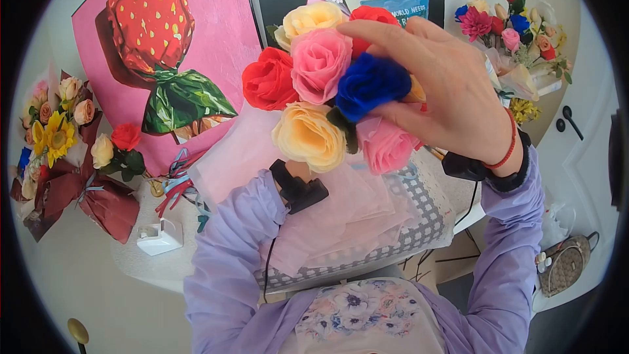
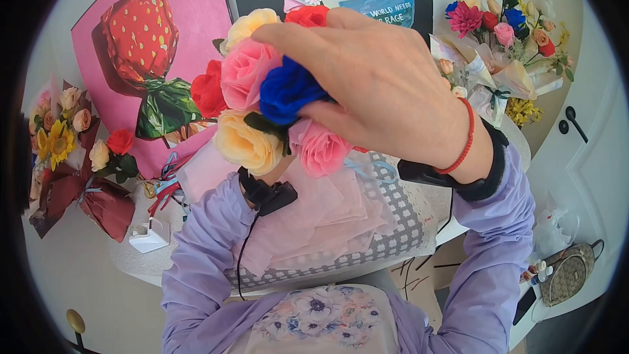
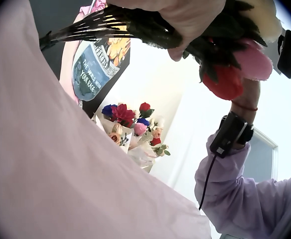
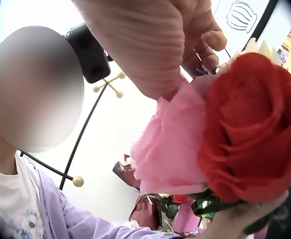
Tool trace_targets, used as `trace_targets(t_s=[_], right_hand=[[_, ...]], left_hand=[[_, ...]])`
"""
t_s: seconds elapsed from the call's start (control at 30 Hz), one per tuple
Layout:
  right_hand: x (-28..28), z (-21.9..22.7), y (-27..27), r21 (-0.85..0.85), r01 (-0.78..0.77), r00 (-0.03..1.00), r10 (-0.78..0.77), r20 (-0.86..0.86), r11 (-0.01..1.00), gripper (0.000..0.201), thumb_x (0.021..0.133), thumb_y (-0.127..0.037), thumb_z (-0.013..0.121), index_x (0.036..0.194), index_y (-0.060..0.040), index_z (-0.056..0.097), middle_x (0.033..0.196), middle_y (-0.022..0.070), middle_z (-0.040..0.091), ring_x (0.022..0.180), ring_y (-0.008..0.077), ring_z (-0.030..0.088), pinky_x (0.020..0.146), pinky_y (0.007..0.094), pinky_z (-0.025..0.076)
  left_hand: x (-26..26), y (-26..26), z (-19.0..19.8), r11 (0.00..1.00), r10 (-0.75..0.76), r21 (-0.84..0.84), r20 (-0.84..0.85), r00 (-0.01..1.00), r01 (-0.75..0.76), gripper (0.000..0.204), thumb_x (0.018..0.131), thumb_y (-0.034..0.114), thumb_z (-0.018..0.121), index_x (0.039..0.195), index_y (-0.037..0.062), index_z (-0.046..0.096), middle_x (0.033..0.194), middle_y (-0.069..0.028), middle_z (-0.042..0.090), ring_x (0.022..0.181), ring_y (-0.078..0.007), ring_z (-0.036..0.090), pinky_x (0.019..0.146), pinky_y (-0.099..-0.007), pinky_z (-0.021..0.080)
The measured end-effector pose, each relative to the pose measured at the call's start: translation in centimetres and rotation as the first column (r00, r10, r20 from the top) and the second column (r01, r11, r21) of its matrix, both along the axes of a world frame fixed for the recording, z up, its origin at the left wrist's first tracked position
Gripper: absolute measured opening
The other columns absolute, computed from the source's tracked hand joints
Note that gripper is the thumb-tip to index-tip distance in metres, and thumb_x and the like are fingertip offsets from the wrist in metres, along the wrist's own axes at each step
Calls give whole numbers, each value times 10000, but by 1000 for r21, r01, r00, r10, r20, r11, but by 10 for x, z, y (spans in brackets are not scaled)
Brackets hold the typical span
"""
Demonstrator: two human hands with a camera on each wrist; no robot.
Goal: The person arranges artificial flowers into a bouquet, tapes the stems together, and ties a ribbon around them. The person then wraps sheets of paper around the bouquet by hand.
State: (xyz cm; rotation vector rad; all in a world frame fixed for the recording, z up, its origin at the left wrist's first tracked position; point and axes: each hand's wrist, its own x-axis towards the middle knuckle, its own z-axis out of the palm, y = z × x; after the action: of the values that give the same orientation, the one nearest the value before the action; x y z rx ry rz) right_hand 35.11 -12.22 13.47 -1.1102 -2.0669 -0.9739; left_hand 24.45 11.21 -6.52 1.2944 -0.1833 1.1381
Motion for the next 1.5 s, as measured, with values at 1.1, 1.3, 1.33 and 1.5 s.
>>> trace_targets(t_s=[1.1, 1.3, 1.33, 1.5], right_hand=[[-7, 3, 9, -125, 58, 990, -74, -123, 990, 700, 549, 17, 609, 1211, -129, 435, 772, 84, 602, 728, 294, 593, 609, 340, 453], [-3, 11, 2, -246, -74, 987, 36, -159, 966, 730, 562, 24, 617, 1250, -117, 417, 884, 80, 608, 845, 250, 576, 734, 322, 425], [0, 12, 1, -241, -72, 987, 35, -154, 968, 730, 562, 24, 617, 1250, -117, 417, 884, 80, 608, 845, 250, 576, 734, 322, 425], [31, 21, -11, -32, -400, 905, 389, -174, 916, 595, 719, -103, 598, 1269, -27, 386, 1083, 109, 572, 997, 174, 525, 834, 309, 356]], left_hand=[[9, -20, -3, 927, 324, 221, -64, 944, -304, 446, 813, 187, 533, 1237, 100, 424, 1170, -98, 510, 1078, -268, 460, 936, -379, 350], [4, -15, 0, 901, 374, 259, -65, 925, -347, 451, 808, 183, 540, 1237, 102, 427, 1168, -98, 513, 1074, -271, 462, 931, -382, 352], [7, -17, 0, 895, 383, 270, -58, 922, -355, 452, 807, 182, 541, 1237, 103, 427, 1168, -98, 513, 1074, -272, 462, 931, -383, 352], [-8, -20, 0, 862, 420, 324, -27, 907, -390, 456, 803, 179, 546, 1237, 105, 429, 1166, -97, 516, 1070, -274, 464, 927, -385, 354]])
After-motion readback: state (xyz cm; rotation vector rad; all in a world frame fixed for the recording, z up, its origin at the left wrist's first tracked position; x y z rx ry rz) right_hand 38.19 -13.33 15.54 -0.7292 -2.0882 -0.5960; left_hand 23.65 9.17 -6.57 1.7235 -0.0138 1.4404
